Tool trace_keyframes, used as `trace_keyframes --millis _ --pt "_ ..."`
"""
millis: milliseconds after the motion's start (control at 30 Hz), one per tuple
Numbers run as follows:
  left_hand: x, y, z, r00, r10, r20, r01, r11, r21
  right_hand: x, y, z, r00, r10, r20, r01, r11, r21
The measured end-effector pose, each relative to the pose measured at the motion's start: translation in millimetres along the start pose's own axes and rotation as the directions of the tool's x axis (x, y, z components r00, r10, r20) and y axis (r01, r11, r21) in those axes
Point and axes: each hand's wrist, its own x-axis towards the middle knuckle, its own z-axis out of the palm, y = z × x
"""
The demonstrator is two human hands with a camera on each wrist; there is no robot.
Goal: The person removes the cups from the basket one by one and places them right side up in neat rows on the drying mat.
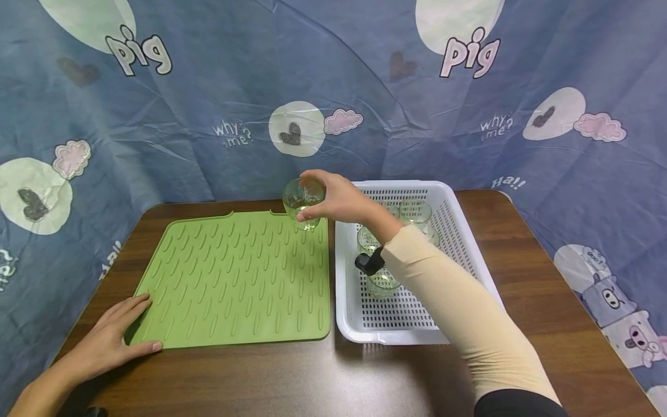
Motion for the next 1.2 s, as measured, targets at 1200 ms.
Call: trace_keyframes --millis 1200 --pt "0.3 0.8 1.4 1.000 0.007 -0.004 -0.007 1.000 -0.020 50.6 32 27 0.976 0.190 -0.105 -0.174 0.973 0.149"
